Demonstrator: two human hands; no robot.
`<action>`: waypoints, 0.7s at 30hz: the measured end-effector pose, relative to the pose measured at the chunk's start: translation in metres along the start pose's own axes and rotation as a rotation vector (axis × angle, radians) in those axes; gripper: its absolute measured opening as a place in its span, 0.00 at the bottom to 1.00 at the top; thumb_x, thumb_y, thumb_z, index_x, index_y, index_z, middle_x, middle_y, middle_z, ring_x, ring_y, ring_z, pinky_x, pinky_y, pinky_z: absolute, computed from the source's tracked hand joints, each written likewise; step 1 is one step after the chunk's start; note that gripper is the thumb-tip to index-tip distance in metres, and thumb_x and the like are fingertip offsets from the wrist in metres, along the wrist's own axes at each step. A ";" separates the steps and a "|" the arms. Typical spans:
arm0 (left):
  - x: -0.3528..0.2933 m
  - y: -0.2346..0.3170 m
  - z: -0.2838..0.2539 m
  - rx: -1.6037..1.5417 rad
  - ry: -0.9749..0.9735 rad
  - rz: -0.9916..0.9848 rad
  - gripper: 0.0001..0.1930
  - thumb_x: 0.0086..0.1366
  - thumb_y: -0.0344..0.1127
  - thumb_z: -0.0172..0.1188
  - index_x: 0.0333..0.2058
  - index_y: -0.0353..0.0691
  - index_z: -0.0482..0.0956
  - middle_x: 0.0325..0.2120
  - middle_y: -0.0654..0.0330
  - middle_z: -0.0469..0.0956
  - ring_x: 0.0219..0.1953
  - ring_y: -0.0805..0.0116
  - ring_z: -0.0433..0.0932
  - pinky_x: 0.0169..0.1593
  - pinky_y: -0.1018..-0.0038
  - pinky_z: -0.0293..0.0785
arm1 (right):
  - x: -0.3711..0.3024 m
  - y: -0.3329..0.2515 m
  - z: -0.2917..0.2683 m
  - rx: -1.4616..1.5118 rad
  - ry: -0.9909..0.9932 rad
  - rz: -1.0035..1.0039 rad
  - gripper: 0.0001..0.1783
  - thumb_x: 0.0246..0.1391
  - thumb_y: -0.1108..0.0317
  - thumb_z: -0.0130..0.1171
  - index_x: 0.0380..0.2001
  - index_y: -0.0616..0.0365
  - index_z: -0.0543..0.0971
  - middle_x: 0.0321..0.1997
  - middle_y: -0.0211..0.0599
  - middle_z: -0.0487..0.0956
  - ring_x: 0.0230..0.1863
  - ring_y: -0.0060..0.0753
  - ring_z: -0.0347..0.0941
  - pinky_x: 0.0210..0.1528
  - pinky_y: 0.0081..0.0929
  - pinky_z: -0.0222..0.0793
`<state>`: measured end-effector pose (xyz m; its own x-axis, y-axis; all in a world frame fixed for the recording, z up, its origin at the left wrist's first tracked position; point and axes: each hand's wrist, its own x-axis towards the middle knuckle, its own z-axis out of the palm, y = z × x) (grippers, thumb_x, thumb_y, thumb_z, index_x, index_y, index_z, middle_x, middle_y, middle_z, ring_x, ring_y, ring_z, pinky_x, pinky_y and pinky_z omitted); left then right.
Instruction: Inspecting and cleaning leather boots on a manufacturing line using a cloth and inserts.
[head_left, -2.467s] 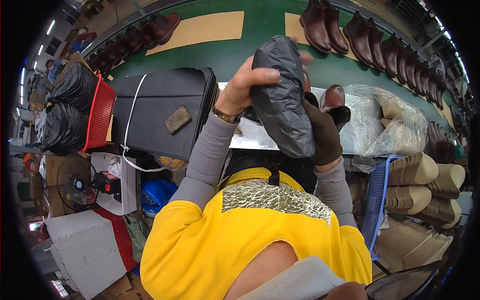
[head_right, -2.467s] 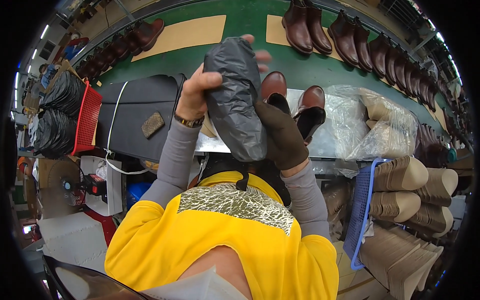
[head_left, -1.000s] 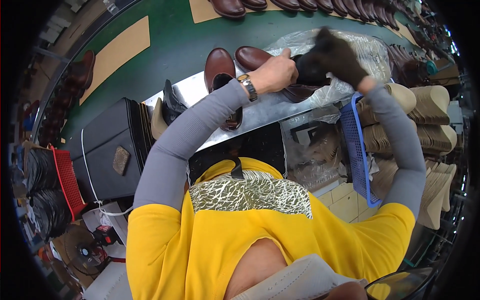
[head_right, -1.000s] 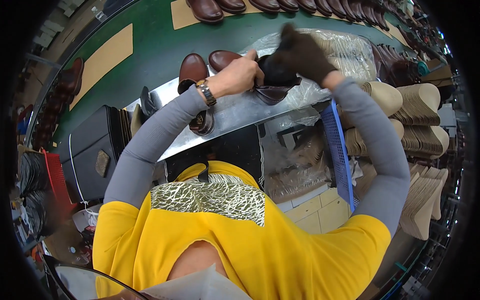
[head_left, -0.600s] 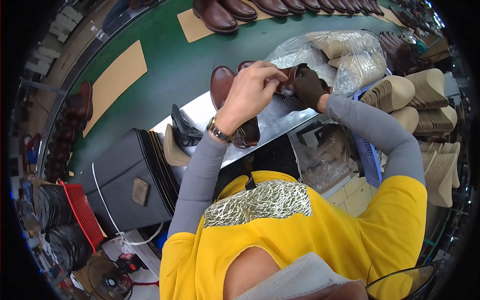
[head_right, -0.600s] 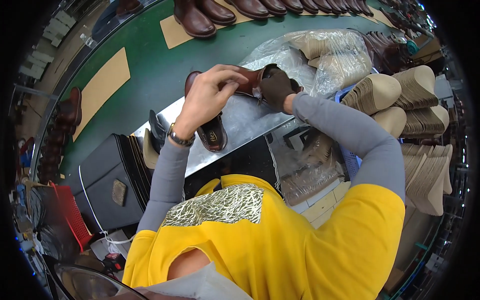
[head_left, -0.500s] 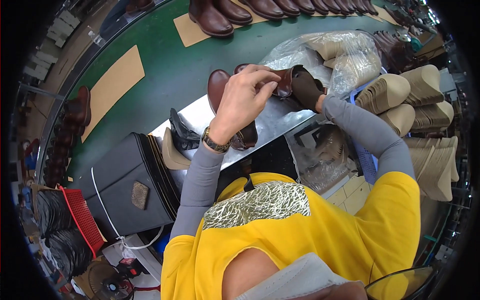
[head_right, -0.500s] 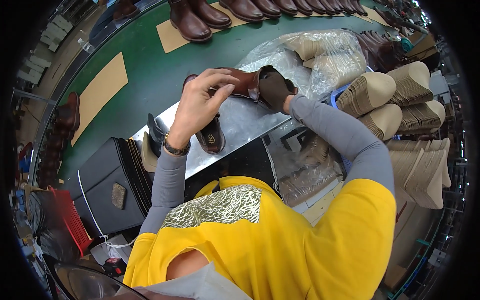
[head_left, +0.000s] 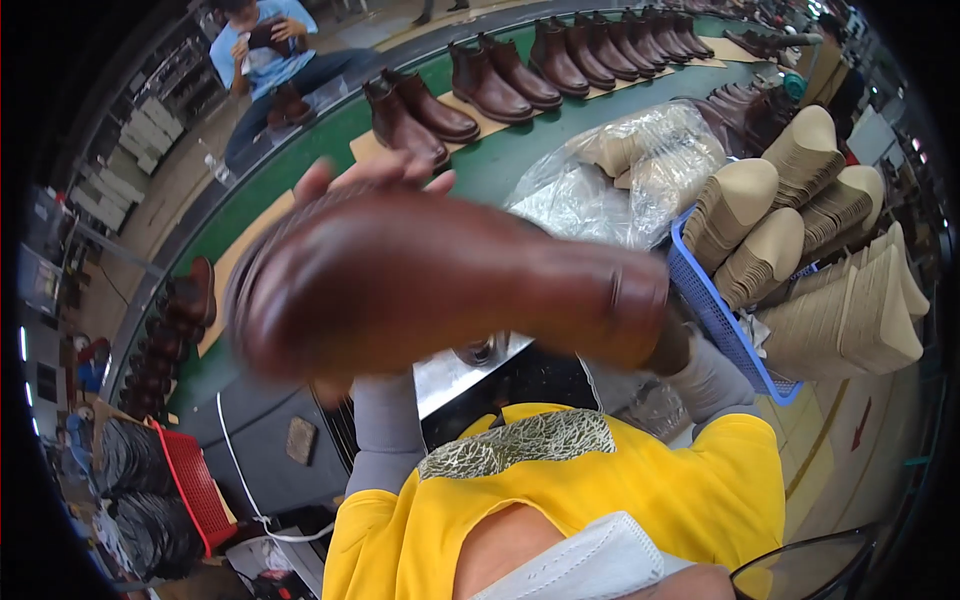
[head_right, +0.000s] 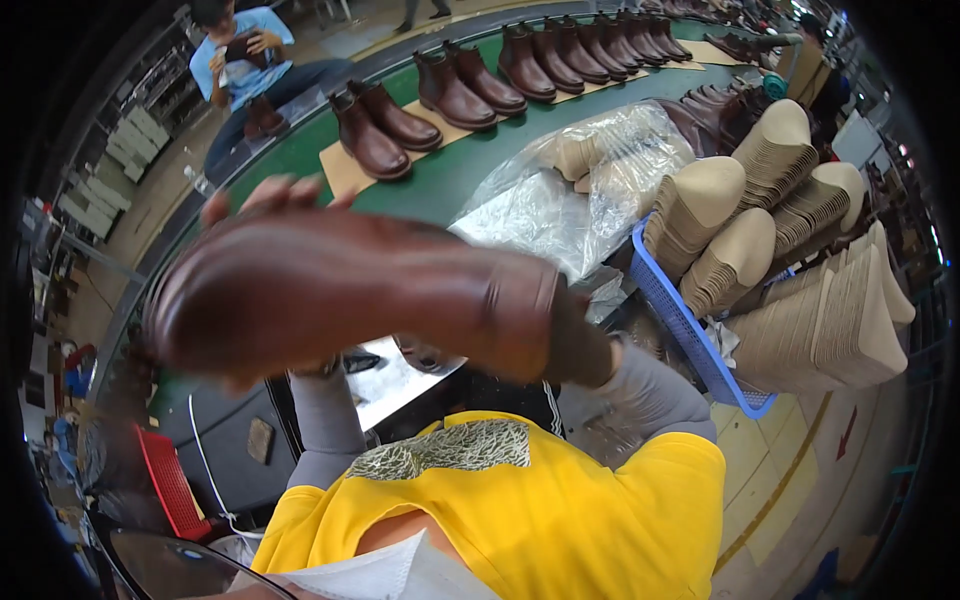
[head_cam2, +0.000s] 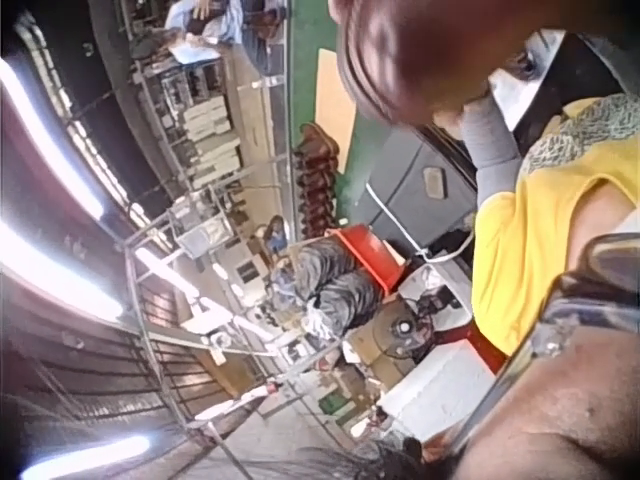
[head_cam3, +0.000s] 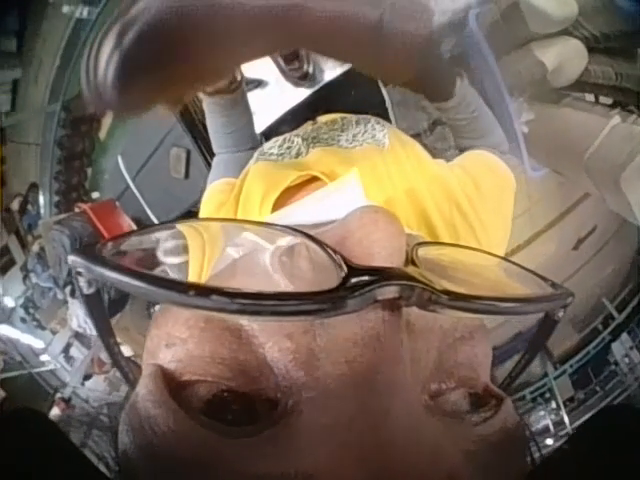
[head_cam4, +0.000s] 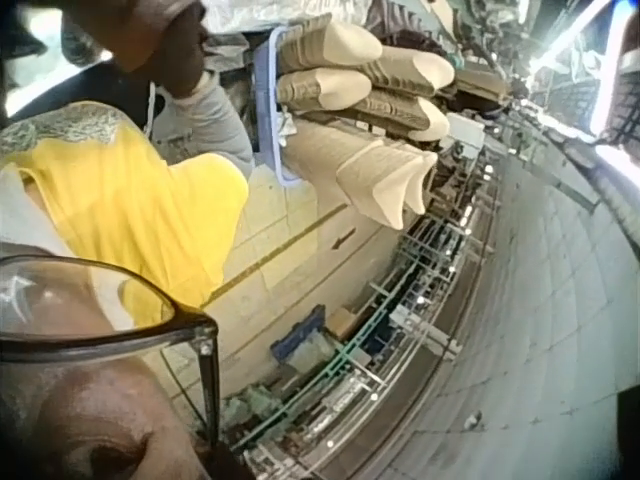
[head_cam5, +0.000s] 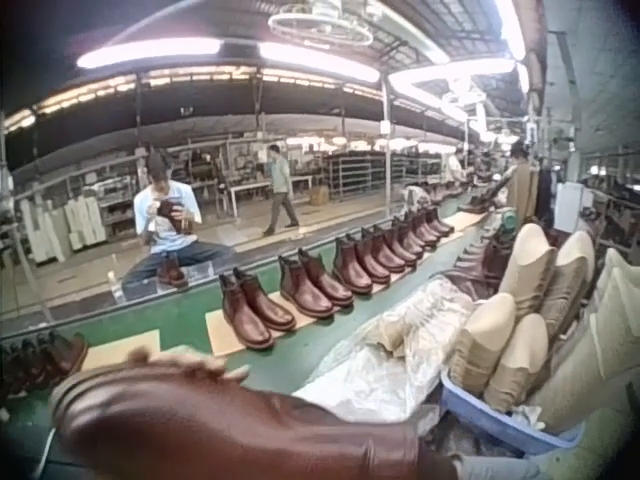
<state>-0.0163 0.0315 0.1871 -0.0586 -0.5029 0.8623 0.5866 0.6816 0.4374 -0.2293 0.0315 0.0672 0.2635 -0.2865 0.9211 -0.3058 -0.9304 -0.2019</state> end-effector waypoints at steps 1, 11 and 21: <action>0.003 0.002 0.004 -0.078 -0.042 0.044 0.46 0.50 0.56 0.68 0.63 0.45 0.56 0.54 0.43 0.64 0.58 0.44 0.62 0.62 0.46 0.57 | -0.006 0.008 -0.002 -0.010 0.022 0.004 0.11 0.49 0.70 0.59 0.37 0.61 0.79 0.42 0.39 0.80 0.41 0.27 0.78 0.42 0.20 0.73; 0.001 0.057 0.015 0.137 -0.201 0.030 0.18 0.68 0.44 0.49 0.55 0.53 0.69 0.44 0.48 0.71 0.52 0.49 0.69 0.58 0.38 0.61 | 0.027 -0.013 0.092 -0.411 0.016 0.114 0.11 0.50 0.68 0.58 0.37 0.60 0.79 0.42 0.40 0.80 0.41 0.28 0.78 0.41 0.21 0.73; 0.008 0.070 -0.015 0.011 -0.165 0.031 0.18 0.68 0.47 0.47 0.55 0.51 0.66 0.40 0.48 0.70 0.47 0.49 0.70 0.52 0.42 0.67 | -0.030 -0.023 0.068 -0.706 -0.104 0.208 0.12 0.51 0.65 0.57 0.37 0.59 0.78 0.41 0.40 0.79 0.41 0.30 0.77 0.41 0.22 0.72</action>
<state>0.0359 0.0670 0.2209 -0.1731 -0.3880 0.9053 0.5812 0.7018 0.4119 -0.1683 0.0458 0.0221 0.2105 -0.4932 0.8441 -0.8650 -0.4962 -0.0742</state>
